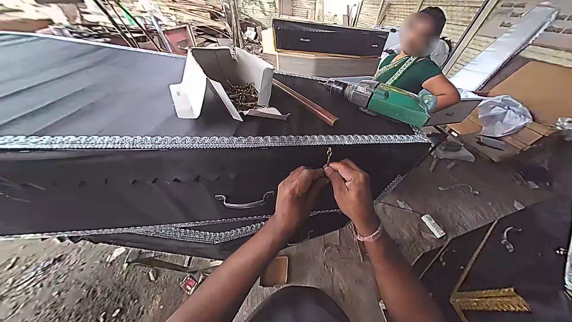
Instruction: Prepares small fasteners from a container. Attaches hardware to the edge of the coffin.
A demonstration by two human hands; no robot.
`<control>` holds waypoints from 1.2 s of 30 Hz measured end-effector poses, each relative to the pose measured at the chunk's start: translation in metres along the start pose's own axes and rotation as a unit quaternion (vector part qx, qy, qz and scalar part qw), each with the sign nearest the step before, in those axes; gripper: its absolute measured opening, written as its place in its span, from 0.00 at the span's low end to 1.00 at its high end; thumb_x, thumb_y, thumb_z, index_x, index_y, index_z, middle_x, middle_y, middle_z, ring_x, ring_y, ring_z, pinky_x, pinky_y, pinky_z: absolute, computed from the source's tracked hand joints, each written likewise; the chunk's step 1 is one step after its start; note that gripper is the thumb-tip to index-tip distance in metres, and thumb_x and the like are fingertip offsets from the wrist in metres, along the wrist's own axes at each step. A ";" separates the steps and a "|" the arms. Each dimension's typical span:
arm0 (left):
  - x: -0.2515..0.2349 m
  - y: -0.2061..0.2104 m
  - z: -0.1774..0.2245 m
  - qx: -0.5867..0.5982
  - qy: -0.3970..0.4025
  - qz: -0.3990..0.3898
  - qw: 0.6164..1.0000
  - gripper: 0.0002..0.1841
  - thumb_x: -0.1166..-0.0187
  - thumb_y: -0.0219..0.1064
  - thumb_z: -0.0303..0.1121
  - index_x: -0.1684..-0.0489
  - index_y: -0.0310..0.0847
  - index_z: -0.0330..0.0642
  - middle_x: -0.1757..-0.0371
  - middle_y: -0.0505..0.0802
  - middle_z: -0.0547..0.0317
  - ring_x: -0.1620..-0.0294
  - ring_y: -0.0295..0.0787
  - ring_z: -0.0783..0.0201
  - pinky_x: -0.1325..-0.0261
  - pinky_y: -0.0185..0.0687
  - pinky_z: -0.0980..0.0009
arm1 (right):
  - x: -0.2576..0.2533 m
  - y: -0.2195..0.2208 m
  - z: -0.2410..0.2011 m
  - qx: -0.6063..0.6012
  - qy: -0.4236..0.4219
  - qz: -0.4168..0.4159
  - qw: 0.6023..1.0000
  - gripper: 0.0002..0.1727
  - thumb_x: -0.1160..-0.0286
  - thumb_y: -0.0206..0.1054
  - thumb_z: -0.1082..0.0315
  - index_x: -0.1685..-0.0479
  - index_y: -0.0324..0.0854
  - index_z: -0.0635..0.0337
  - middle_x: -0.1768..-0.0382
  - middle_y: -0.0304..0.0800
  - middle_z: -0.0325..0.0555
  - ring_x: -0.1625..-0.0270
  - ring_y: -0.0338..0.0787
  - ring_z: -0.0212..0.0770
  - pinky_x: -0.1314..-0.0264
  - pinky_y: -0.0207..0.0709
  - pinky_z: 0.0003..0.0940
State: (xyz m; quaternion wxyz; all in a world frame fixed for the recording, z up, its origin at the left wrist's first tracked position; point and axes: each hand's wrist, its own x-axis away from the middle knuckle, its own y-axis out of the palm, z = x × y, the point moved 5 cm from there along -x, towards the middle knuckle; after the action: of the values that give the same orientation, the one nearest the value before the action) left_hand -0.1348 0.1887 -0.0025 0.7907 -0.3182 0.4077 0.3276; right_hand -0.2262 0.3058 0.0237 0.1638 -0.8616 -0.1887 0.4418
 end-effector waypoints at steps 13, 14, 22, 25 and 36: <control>-0.018 -0.022 0.017 0.153 -0.065 -0.065 0.984 0.13 0.23 0.74 0.28 0.44 0.91 0.31 0.55 0.96 0.55 0.57 0.92 0.70 0.49 0.90 0.73 | 0.017 -0.016 -0.017 -0.164 -0.051 -0.070 0.983 0.17 0.13 0.60 0.67 0.44 0.90 0.69 0.53 0.91 0.50 0.54 0.89 0.30 0.50 0.86 0.23; -0.022 -0.026 0.018 0.177 -0.074 -0.075 0.978 0.12 0.24 0.75 0.27 0.46 0.92 0.32 0.56 0.96 0.55 0.57 0.93 0.69 0.49 0.91 0.72 | 0.022 -0.018 -0.012 -0.175 -0.048 -0.069 0.981 0.17 0.11 0.59 0.66 0.43 0.90 0.69 0.53 0.92 0.50 0.56 0.91 0.31 0.53 0.89 0.25; -0.043 -0.036 0.014 0.346 -0.191 -0.121 0.910 0.10 0.26 0.74 0.22 0.48 0.92 0.32 0.60 0.98 0.53 0.62 0.96 0.64 0.53 0.95 0.67 | 0.041 -0.025 0.027 0.193 -0.213 0.162 0.944 0.08 0.25 0.76 0.64 0.52 0.94 0.55 0.51 0.93 0.51 0.46 0.89 0.49 0.41 0.81 0.37; -0.044 -0.035 0.013 0.358 -0.200 -0.121 0.904 0.10 0.26 0.74 0.22 0.49 0.93 0.33 0.62 0.98 0.51 0.64 0.96 0.62 0.53 0.95 0.65 | 0.024 -0.028 0.025 0.259 -0.263 0.115 0.922 0.16 0.24 0.75 0.55 0.40 0.89 0.47 0.40 0.88 0.49 0.46 0.84 0.52 0.42 0.73 0.46; -0.013 -0.006 0.018 0.267 -0.079 -0.063 0.958 0.07 0.26 0.74 0.21 0.54 0.92 0.33 0.55 0.97 0.55 0.54 0.95 0.67 0.47 0.93 0.68 | -0.018 -0.050 -0.007 0.233 -0.334 0.120 0.905 0.08 0.23 0.65 0.73 0.63 0.91 0.59 0.67 0.89 0.51 0.63 0.86 0.52 0.65 0.74 0.43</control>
State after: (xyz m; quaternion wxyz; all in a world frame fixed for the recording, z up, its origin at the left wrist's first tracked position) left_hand -0.1283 0.1955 0.0183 0.8954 -0.0933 0.3963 0.1805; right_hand -0.2393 0.3404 0.0632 0.2328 -0.6167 -0.0193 0.7517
